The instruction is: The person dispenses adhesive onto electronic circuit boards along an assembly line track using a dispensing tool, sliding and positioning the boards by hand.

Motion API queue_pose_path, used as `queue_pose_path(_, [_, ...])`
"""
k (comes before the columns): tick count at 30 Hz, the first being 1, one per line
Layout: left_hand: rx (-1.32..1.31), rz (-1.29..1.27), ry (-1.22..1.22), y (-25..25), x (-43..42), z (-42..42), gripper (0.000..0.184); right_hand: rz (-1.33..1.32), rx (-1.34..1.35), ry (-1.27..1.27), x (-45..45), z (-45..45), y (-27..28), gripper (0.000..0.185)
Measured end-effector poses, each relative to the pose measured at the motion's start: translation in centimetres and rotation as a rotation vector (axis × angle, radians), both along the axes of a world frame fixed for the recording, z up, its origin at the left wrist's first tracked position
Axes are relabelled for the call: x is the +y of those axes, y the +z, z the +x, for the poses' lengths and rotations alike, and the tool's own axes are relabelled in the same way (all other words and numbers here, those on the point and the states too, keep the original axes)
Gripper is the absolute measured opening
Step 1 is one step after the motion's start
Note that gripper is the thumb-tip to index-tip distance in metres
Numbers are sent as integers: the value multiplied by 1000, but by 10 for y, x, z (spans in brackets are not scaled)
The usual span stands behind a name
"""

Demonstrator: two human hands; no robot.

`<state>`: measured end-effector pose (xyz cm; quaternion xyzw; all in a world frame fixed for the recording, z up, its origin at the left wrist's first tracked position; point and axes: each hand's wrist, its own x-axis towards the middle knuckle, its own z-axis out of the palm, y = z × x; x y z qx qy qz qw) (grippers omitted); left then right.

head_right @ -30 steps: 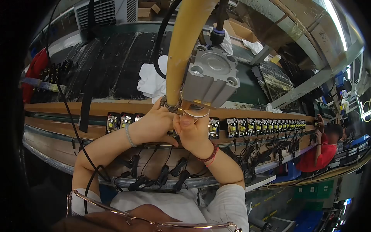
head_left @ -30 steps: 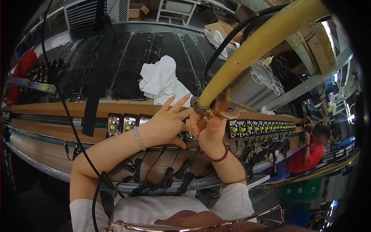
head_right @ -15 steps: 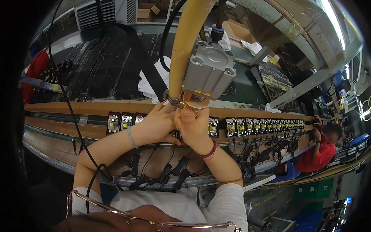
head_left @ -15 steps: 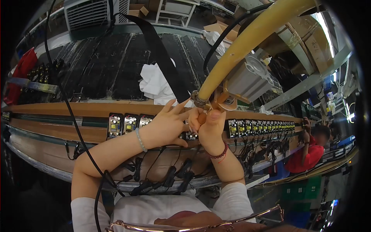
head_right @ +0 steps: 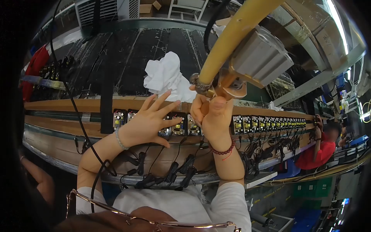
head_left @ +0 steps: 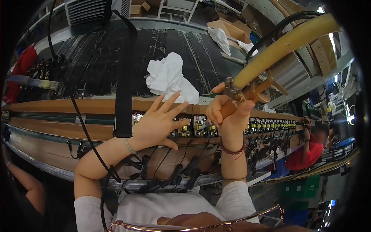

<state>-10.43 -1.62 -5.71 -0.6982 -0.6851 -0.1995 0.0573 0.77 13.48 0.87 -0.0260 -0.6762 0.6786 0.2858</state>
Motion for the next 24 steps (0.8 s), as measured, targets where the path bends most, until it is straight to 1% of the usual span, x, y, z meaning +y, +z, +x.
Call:
queue_pose_path(3, [54,14,17,-6,7,1,67,32,-27,13,-15,-3,-3,92])
queue_pose_path(5, [90,17,21,-8,6,0,67,-8,-35,-1,-25,-6,-9,92])
queue_pose_path(7, [-81,22,-21,-4,3,-6,72,-11,-15,39,-30,-9,-15,92])
queue_pose_path(11, [-86,-37,-37,-3,-2,-6,79,-45,-22,62,-35,-10,-25,91])
queue_pose_path(13, [55,-27,-11,-8,0,-1,86,-19,-47,26,-36,-11,-26,91])
queue_pose_path(14, [46,-35,-7,-9,1,-1,86,-27,-56,31,-36,-12,-28,91])
queue_pose_path(17, [23,-15,3,-11,3,0,83,-52,-67,22,-36,-13,-33,92])
queue_pose_path(19, [23,40,21,-14,3,2,74,-22,-78,10,-37,-14,-34,93])
queue_pose_path(20, [18,39,23,-15,3,2,74,-23,-83,12,-38,-14,-35,93])
queue_pose_path(22, [-29,28,42,-15,2,2,67,-22,-70,-3,-39,-14,-36,91])
queue_pose_path(24, [-54,40,54,-15,2,3,66,-25,-72,-6,-40,-13,-38,89])
